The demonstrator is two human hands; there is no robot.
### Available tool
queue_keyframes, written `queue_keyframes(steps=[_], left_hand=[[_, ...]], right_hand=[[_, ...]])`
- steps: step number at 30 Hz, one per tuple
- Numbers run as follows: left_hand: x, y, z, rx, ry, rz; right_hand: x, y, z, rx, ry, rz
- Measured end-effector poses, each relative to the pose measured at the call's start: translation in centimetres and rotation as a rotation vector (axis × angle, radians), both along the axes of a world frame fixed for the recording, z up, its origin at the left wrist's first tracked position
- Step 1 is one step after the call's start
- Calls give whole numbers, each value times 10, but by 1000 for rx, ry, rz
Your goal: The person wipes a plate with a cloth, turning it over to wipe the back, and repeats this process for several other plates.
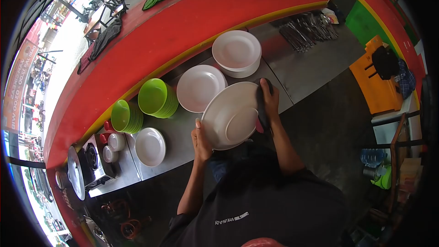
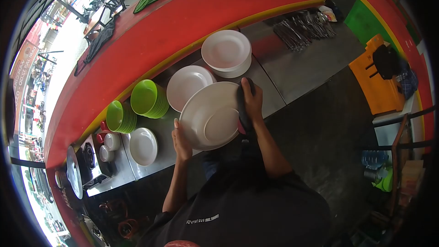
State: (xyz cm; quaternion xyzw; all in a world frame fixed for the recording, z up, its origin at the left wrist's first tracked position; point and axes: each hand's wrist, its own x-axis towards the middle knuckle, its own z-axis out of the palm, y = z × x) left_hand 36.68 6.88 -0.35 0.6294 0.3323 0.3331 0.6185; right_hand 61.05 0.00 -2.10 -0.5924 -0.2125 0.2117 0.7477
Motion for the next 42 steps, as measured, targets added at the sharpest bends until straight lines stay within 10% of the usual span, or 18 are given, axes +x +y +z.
queue_keyframes(steps=[6, 11, 18, 42], left_hand=[[-23, -7, -50, -400, -25, 77], [-56, 12, -94, -1199, -659, -710], [-26, 36, -58, -481, -60, 147], [6, 139, -119, -223, 308, 205]], right_hand=[[-14, 22, -7, 113, 10, -111], [-25, 23, -60, 84, 126, -268], [-44, 18, -59, -152, 328, 37], [-40, 112, -155, -363, -130, 23]])
